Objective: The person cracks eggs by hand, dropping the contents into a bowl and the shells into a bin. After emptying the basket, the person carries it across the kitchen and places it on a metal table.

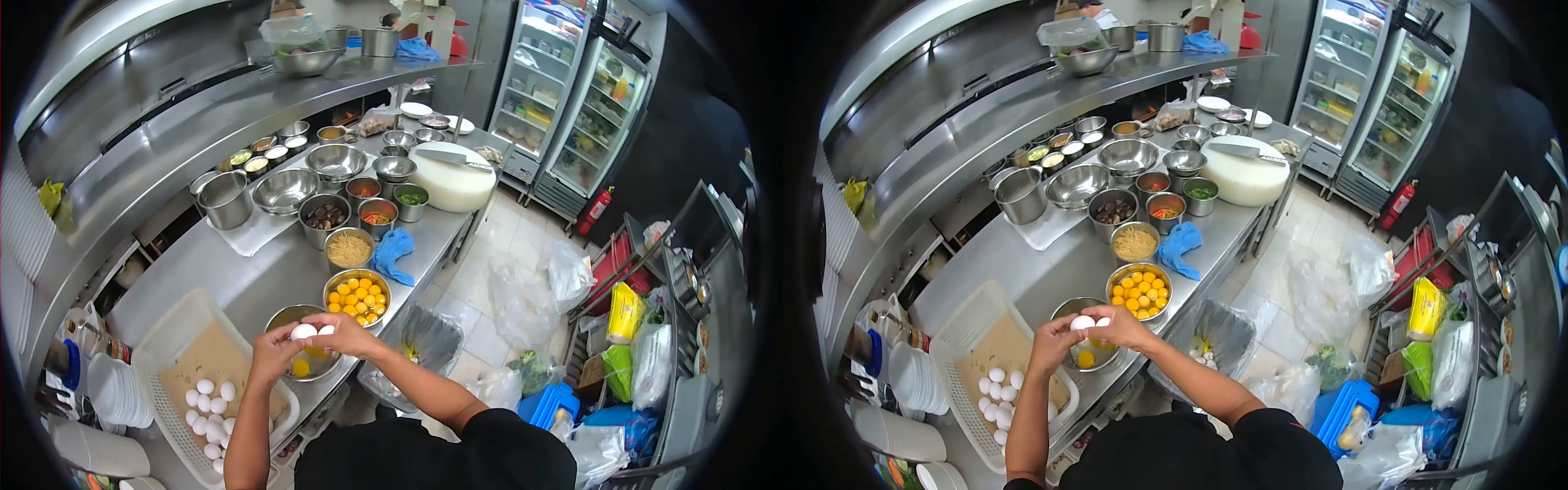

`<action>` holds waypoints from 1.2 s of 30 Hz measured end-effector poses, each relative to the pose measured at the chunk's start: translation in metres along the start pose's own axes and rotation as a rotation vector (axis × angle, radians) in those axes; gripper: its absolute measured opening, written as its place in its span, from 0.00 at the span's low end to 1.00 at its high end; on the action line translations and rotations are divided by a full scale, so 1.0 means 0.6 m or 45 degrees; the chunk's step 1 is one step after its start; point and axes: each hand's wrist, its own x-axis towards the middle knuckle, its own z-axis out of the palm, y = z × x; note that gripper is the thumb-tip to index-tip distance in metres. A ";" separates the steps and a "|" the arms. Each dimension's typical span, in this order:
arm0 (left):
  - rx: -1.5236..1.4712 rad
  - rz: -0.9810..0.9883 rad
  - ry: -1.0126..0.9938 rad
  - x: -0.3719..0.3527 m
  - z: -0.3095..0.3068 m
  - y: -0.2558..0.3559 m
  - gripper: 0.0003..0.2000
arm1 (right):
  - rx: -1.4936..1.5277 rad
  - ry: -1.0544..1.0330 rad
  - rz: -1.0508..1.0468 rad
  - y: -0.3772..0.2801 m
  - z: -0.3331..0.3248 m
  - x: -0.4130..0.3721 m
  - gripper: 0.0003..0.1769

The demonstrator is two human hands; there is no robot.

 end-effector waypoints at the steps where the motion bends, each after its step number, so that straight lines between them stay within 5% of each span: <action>1: -0.015 -0.002 -0.001 -0.003 0.000 0.006 0.22 | -0.005 -0.031 0.021 -0.005 0.001 -0.001 0.28; 6: -0.017 -0.098 0.003 -0.002 -0.005 0.012 0.18 | -0.159 -0.011 -0.042 0.003 0.007 0.002 0.22; 10: 0.379 0.038 -0.029 0.000 -0.010 0.022 0.17 | -0.194 -0.060 0.078 -0.009 -0.001 0.005 0.20; 12: 0.421 0.082 -0.135 0.009 -0.028 0.011 0.18 | -0.197 -0.142 -0.070 0.021 -0.017 0.023 0.21; 14: 0.393 0.041 -0.120 0.006 -0.028 0.022 0.19 | -0.061 -0.085 0.194 -0.022 -0.006 0.016 0.24; 19: 0.110 0.027 -0.083 0.002 -0.015 0.023 0.19 | -0.062 -0.113 0.228 -0.039 -0.005 0.015 0.25; 32: 0.117 0.028 -0.106 0.001 -0.041 0.021 0.18 | -0.228 -0.205 0.203 -0.041 -0.017 0.031 0.26; 34: 0.506 0.228 -0.283 0.001 -0.050 0.047 0.19 | -1.002 -0.246 -0.608 -0.045 -0.017 0.037 0.28; 36: 0.698 0.239 -0.279 0.000 -0.047 0.071 0.16 | -1.083 -0.237 -0.573 -0.056 -0.006 0.030 0.26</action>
